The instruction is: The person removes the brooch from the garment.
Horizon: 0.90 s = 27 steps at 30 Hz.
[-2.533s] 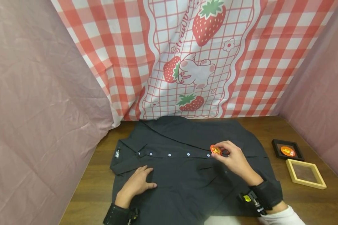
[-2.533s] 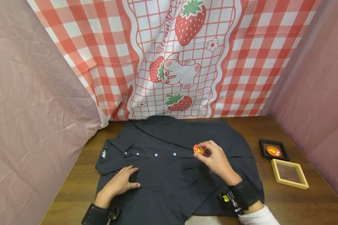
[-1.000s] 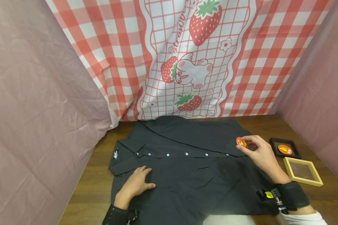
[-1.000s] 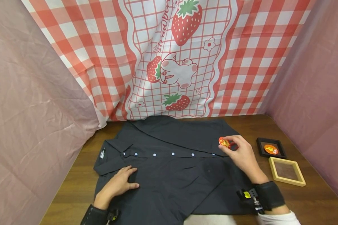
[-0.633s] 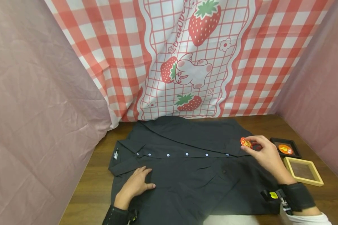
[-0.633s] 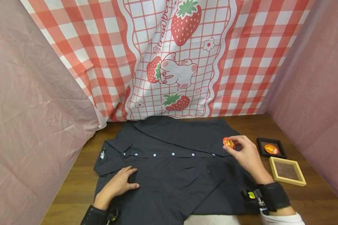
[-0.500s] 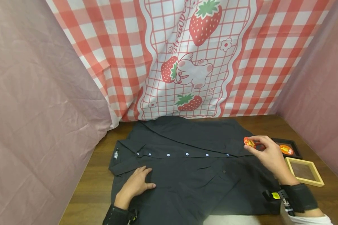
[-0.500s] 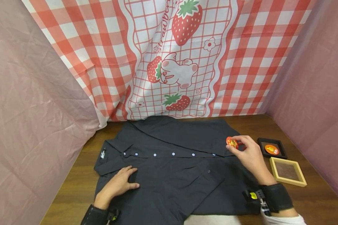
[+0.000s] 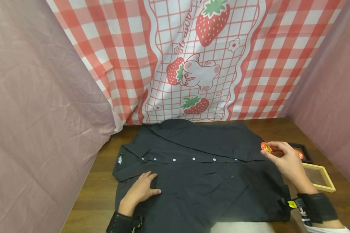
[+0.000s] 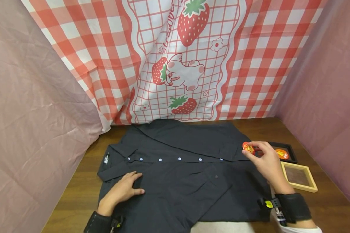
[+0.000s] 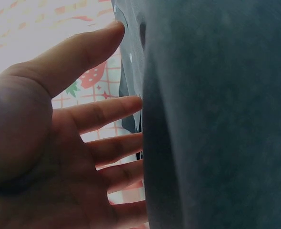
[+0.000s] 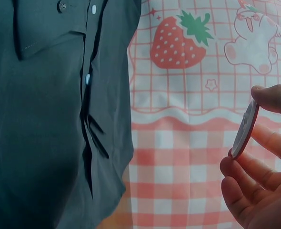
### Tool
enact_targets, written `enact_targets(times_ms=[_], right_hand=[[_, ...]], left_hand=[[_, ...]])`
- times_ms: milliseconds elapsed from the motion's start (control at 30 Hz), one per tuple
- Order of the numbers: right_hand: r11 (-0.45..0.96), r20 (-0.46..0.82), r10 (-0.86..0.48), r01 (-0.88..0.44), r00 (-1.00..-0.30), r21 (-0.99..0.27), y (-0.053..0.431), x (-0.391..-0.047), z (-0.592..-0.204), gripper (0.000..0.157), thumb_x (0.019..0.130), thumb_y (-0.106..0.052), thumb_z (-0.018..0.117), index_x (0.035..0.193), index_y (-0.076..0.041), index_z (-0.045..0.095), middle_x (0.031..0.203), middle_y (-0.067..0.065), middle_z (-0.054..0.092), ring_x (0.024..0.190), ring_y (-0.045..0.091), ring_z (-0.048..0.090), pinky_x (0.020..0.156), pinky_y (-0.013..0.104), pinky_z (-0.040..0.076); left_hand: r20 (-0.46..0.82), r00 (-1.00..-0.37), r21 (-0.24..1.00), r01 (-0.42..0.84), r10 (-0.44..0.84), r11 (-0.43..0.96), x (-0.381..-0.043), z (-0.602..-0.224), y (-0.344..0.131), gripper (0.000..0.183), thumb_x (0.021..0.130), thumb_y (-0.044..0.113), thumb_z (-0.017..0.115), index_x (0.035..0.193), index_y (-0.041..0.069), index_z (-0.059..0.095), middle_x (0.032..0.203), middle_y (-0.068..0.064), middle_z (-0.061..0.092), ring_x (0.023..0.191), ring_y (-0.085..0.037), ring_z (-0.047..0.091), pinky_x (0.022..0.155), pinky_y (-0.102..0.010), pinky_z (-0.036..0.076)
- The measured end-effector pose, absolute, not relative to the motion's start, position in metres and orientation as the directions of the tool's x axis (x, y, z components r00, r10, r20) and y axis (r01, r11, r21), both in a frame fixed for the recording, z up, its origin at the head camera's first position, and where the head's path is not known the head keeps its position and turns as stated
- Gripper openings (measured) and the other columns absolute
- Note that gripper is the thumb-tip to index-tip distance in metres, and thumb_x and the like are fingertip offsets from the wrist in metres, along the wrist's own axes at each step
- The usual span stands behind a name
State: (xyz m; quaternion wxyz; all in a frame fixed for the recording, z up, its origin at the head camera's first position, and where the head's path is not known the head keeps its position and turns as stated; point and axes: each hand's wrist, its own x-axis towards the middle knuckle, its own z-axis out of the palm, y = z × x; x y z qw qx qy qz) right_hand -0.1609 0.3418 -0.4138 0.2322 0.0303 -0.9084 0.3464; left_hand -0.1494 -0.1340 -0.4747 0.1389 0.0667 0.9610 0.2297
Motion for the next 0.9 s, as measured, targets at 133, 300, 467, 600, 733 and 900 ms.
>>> enact_targets(times_ms=[133,300,467,600,733,900], right_hand=[[0.769,0.457,0.120,-0.209,-0.881,-0.604,0.347,-0.159,-0.415,0.035,0.080,-0.015,0.080,0.109,0.001,0.068,0.099,0.017,0.061,0.074,-0.018,0.044,0.062,0.001,0.038],[0.801,0.451,0.132,-0.173,-0.883,-0.573,0.353,-0.156,-0.416,0.036,0.081,-0.019,0.079,0.110,0.000,0.068,0.100,0.020,0.062,0.074,-0.019,0.038,0.060,0.003,0.035],[0.803,0.438,0.129,-0.165,-0.890,-0.572,0.359,-0.154,-0.415,0.037,0.084,-0.022,0.078,0.111,0.001,0.067,0.104,0.023,0.060,0.075,-0.018,0.036,0.060,0.004,0.035],[0.803,0.443,0.141,-0.160,-0.885,-0.574,0.365,-0.151,-0.416,0.036,0.084,-0.020,0.077,0.111,0.000,0.067,0.105,0.019,0.060,0.078,-0.020,0.037,0.060,0.002,0.035],[0.803,0.448,0.159,-0.149,-0.880,-0.577,0.371,-0.148,-0.416,0.035,0.084,-0.020,0.077,0.110,0.000,0.067,0.104,0.017,0.058,0.080,-0.022,0.037,0.061,0.001,0.035],[0.797,0.454,0.180,-0.141,-0.873,-0.587,0.381,-0.145,-0.416,0.035,0.083,-0.020,0.078,0.109,0.001,0.068,0.098,-0.008,0.056,0.079,-0.025,0.037,0.058,0.000,0.037]], left_hand=[[-0.250,-0.951,0.466,0.049,0.185,0.884,-0.149,-0.474,-0.134,0.066,0.081,0.032,0.079,0.135,0.003,0.055,0.148,-0.026,0.042,0.139,-0.043,0.038,0.112,-0.058,0.034],[-0.251,-0.950,0.476,0.046,0.185,0.878,-0.149,-0.475,-0.134,0.066,0.081,0.032,0.079,0.136,0.003,0.055,0.149,-0.025,0.041,0.140,-0.043,0.037,0.111,-0.059,0.033],[-0.236,-0.952,0.481,0.060,0.195,0.875,-0.148,-0.475,-0.135,0.066,0.080,0.031,0.079,0.135,0.003,0.055,0.148,-0.026,0.042,0.140,-0.044,0.036,0.112,-0.059,0.032],[-0.225,-0.954,0.486,0.068,0.200,0.871,-0.148,-0.475,-0.135,0.066,0.080,0.031,0.079,0.135,0.002,0.055,0.148,-0.026,0.042,0.140,-0.044,0.036,0.112,-0.059,0.033],[-0.222,-0.953,0.485,0.074,0.204,0.872,-0.148,-0.476,-0.135,0.066,0.080,0.031,0.079,0.135,0.002,0.056,0.148,-0.026,0.043,0.140,-0.044,0.037,0.112,-0.058,0.033],[-0.222,-0.954,0.487,0.072,0.203,0.871,-0.147,-0.476,-0.136,0.066,0.080,0.031,0.079,0.134,0.002,0.056,0.148,-0.026,0.043,0.139,-0.043,0.037,0.112,-0.058,0.033]])
